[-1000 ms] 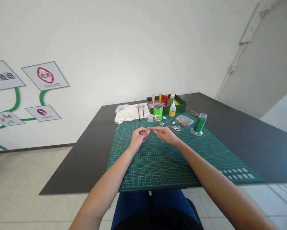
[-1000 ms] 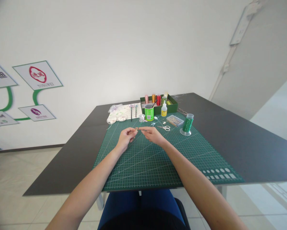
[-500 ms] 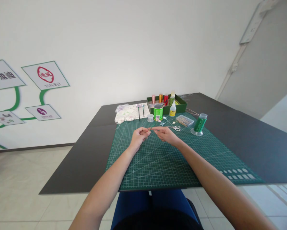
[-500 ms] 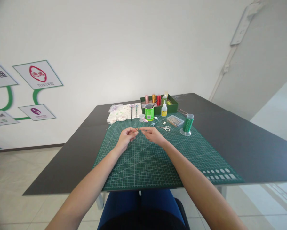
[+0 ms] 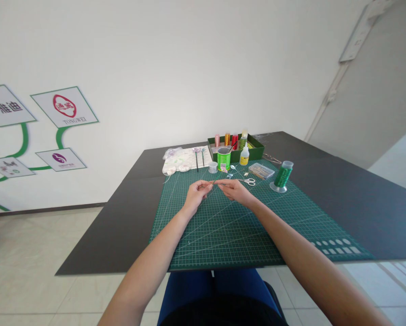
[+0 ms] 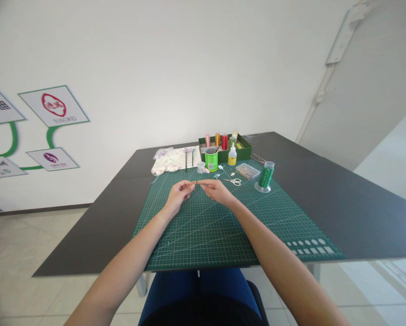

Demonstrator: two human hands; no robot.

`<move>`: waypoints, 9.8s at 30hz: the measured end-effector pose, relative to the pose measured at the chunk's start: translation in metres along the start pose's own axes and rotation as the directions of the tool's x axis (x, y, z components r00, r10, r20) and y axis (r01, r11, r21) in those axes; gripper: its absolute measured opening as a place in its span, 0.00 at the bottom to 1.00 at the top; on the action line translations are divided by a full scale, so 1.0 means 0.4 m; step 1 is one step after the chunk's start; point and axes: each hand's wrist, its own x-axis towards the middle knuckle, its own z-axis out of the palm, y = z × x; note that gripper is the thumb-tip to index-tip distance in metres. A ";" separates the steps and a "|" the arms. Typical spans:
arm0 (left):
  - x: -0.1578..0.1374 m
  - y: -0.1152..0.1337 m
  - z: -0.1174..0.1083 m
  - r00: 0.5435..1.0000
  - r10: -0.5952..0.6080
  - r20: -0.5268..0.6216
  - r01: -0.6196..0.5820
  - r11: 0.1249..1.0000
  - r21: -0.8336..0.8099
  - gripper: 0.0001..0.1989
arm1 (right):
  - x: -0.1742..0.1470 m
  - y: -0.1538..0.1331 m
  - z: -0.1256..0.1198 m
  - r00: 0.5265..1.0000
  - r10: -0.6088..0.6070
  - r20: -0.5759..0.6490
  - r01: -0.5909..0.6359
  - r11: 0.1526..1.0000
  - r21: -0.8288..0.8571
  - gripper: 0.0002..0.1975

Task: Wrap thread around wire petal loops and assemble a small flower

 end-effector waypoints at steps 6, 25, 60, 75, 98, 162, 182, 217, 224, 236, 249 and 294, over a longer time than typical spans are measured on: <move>0.003 -0.005 -0.005 0.999 0.037 0.026 -0.038 0.998 0.047 0.21 | 0.000 0.001 -0.003 1.000 -0.004 0.010 0.004 1.000 -0.011 0.32; 0.013 -0.019 -0.012 0.999 0.054 -0.006 -0.053 0.997 0.051 0.21 | 0.000 0.003 -0.004 1.000 0.000 0.008 0.000 1.000 -0.025 0.32; 0.007 -0.013 -0.005 0.998 0.054 0.011 -0.054 0.999 -0.001 0.22 | 0.001 0.005 -0.004 1.000 -0.007 0.027 0.007 1.000 -0.029 0.31; 0.000 -0.002 -0.002 1.000 -0.015 -0.005 0.015 1.000 -0.002 0.25 | 0.002 0.009 -0.004 1.000 0.001 0.026 -0.001 1.000 -0.006 0.31; 0.004 -0.009 -0.008 0.997 0.071 -0.008 -0.071 0.997 0.028 0.21 | -0.002 -0.002 -0.004 1.000 0.009 0.001 -0.009 1.000 -0.025 0.31; 0.007 -0.004 -0.010 0.997 0.073 -0.033 -0.074 0.997 -0.030 0.18 | -0.006 -0.004 -0.004 0.998 0.017 0.057 -0.015 0.999 -0.045 0.30; 0.015 -0.016 -0.017 0.995 0.099 -0.019 -0.100 0.994 -0.038 0.19 | -0.007 -0.009 -0.001 0.997 0.012 0.083 -0.007 0.998 -0.058 0.29; 0.016 0.071 -0.050 0.989 0.144 0.024 -0.124 0.916 -0.381 0.17 | -0.033 0.038 -0.231 0.829 0.088 -0.553 -0.555 0.251 -0.793 0.12; 0.024 0.124 -0.083 0.980 0.193 -0.045 -0.196 0.904 -0.381 0.17 | -0.025 0.036 -0.241 0.831 0.128 -0.541 -0.555 0.243 -0.796 0.15; -0.055 0.195 -0.056 0.992 0.123 -0.011 -0.111 0.854 -0.508 0.15 | -0.021 -0.002 -0.251 0.881 0.247 -0.404 -0.432 0.072 -0.899 0.13; -0.189 0.172 -0.072 0.998 0.056 -0.032 -0.063 0.757 -0.650 0.13 | 0.032 -0.077 -0.203 0.918 0.357 -0.171 -0.144 -0.100 -0.984 0.13; -0.017 0.088 -0.065 0.974 0.179 -0.137 -0.196 0.972 -0.126 0.19 | 0.092 -0.102 -0.054 0.963 0.202 -0.181 -0.235 0.285 -0.929 0.11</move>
